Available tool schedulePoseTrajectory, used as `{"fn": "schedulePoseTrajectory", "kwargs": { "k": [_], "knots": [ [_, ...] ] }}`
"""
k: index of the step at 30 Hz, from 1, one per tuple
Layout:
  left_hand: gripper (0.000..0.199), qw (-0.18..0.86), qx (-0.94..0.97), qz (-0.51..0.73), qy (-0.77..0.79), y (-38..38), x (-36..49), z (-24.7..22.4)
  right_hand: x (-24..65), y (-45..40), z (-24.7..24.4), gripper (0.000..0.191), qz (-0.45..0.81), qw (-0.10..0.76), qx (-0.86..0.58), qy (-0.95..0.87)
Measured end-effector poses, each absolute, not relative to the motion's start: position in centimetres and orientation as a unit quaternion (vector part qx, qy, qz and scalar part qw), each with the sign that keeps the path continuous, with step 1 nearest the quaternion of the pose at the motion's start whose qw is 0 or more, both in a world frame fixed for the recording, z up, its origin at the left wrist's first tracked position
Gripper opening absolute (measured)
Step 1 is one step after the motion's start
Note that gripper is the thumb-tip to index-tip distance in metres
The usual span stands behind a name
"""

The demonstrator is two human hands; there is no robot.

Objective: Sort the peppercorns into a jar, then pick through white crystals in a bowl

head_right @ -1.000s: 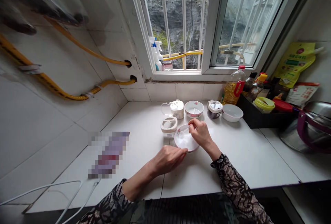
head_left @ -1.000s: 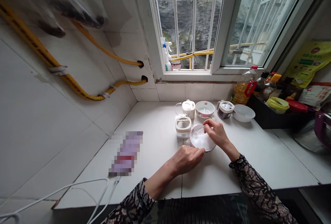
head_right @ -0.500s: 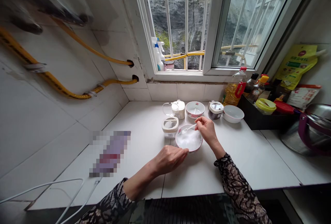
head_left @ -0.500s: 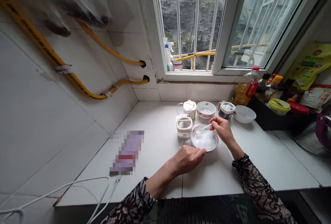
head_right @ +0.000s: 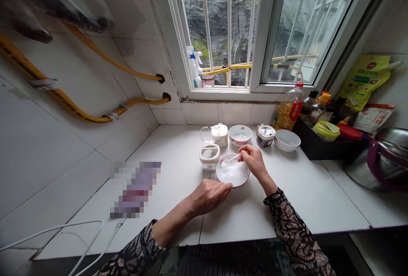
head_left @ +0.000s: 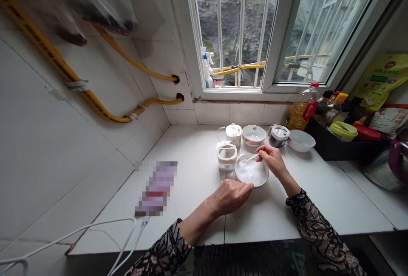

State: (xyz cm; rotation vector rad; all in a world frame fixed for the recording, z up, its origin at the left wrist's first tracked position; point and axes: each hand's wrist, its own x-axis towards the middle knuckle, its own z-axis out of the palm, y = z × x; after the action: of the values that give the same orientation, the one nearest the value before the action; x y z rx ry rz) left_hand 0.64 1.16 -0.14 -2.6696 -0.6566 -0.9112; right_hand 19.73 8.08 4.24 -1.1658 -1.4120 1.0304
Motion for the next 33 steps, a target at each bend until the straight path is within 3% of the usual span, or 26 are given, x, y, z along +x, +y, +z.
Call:
{"fn": "schedulePoseTrajectory", "kwargs": {
  "k": [11,15,19,21,28,33],
  "knots": [
    [0.026,0.129,-0.913,-0.313,-0.229,1.3,0.8,-0.3,18.4,7.9,4.7,0.022,0.454,0.545,-0.420,-0.566],
    [0.026,0.128,-0.911,-0.317,-0.229,1.3,0.8,-0.5,17.0,7.2,4.6,0.017,0.315,0.569,-0.379,-0.658],
    [0.025,0.118,-0.912,-0.319,-0.228,1.4,0.8,-0.7,16.4,6.8,4.4,0.016,0.075,0.477,-0.315,-0.817],
    [0.026,0.115,-0.913,-0.316,-0.230,1.4,0.8,-0.7,16.4,6.8,4.4,0.019,0.027,0.448,-0.297,-0.843],
    [0.023,0.127,-0.911,-0.315,-0.234,1.2,0.7,-0.5,18.8,6.4,5.5,0.014,0.146,0.509,-0.439,-0.726],
    [0.024,0.129,-0.911,-0.319,-0.228,1.2,0.7,-0.4,20.1,7.0,5.0,0.013,0.092,0.474,-0.501,-0.718]
  ]
}}
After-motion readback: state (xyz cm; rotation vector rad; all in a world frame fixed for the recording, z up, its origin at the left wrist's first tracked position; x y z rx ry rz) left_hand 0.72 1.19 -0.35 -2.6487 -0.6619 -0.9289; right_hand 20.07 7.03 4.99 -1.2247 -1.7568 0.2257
